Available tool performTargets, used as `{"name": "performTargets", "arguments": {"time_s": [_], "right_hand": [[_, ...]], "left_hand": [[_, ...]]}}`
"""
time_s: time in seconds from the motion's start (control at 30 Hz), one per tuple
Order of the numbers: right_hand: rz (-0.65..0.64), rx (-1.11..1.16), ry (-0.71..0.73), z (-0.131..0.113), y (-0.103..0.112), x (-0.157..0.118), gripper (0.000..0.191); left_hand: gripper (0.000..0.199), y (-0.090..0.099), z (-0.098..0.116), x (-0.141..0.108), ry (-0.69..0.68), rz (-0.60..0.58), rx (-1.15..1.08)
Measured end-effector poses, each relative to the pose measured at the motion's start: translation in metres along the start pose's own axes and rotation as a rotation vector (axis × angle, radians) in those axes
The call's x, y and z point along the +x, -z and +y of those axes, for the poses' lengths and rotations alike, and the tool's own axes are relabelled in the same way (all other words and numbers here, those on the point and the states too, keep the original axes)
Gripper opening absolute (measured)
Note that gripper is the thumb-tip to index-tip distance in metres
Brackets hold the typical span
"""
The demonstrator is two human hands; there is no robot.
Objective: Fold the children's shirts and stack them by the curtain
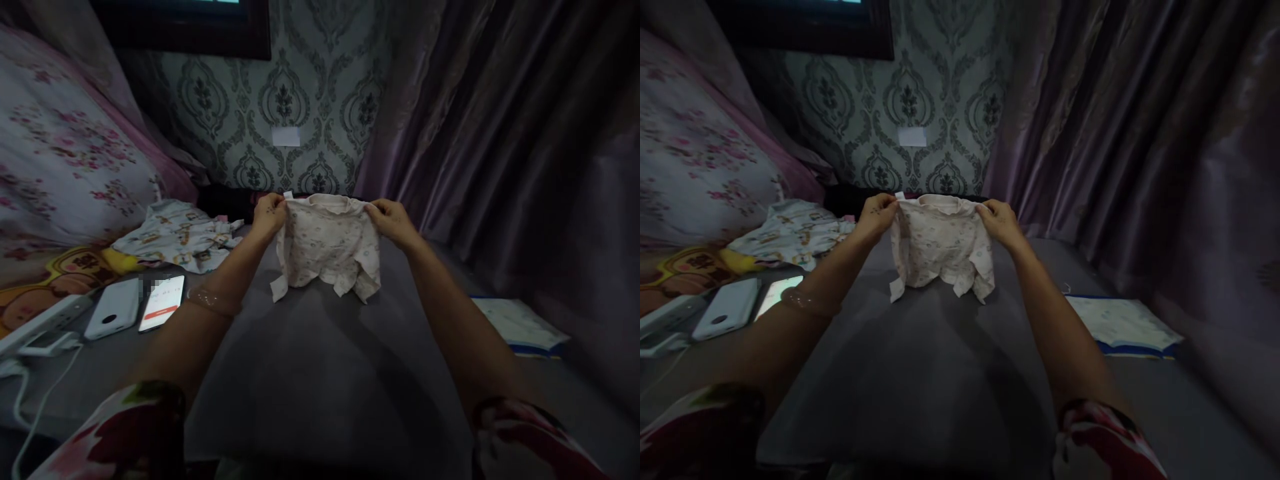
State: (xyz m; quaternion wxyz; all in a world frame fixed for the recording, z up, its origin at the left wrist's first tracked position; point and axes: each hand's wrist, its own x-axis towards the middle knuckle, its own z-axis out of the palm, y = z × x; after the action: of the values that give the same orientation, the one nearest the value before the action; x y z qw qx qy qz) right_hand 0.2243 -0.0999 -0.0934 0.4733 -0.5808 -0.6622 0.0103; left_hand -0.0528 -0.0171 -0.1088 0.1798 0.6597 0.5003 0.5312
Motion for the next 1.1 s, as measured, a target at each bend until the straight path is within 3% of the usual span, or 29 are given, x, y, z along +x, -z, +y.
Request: {"name": "performTargets", "arguments": {"time_s": [0.17,0.3,0.4,0.5,0.73,0.8,0.87,0.97,1.03,1.1], "right_hand": [[0.073,-0.062,0.117,-0.01,-0.002,-0.013,0.035],[0.179,-0.249,0.283,-0.026,0.002,-0.033,0.035],[0.23,-0.395,0.352,-0.038,0.008,-0.05,0.036],[0.249,-0.481,0.427,-0.047,0.02,-0.066,0.037],[0.23,-0.389,0.557,-0.085,0.075,-0.098,0.028],[0.205,-0.336,0.544,-0.1,0.092,-0.099,0.026],[0.134,-0.273,0.472,-0.108,0.102,-0.095,0.026],[-0.094,-0.176,0.302,-0.094,0.097,-0.081,0.03],[-0.254,-0.134,0.212,-0.067,0.077,-0.072,0.032],[-0.383,-0.127,0.133,-0.033,0.048,-0.069,0.033]], "left_hand": [[0.014,-0.011,0.007,-0.018,0.086,0.129,0.056],[0.016,-0.014,0.012,-0.036,0.025,0.329,0.015],[0.017,-0.008,0.015,-0.052,-0.125,0.482,-0.003],[0.019,0.008,0.015,-0.068,-0.321,0.561,0.021],[0.022,0.075,0.015,-0.094,-0.839,0.63,0.241],[0.023,0.094,0.027,-0.097,-0.853,0.585,0.269],[0.022,0.106,0.042,-0.096,-0.803,0.445,0.296],[0.02,0.105,0.048,-0.09,-0.729,0.198,0.37],[0.022,0.09,0.031,-0.082,-0.678,0.046,0.408],[0.023,0.066,-0.004,-0.075,-0.639,-0.093,0.428]]}}
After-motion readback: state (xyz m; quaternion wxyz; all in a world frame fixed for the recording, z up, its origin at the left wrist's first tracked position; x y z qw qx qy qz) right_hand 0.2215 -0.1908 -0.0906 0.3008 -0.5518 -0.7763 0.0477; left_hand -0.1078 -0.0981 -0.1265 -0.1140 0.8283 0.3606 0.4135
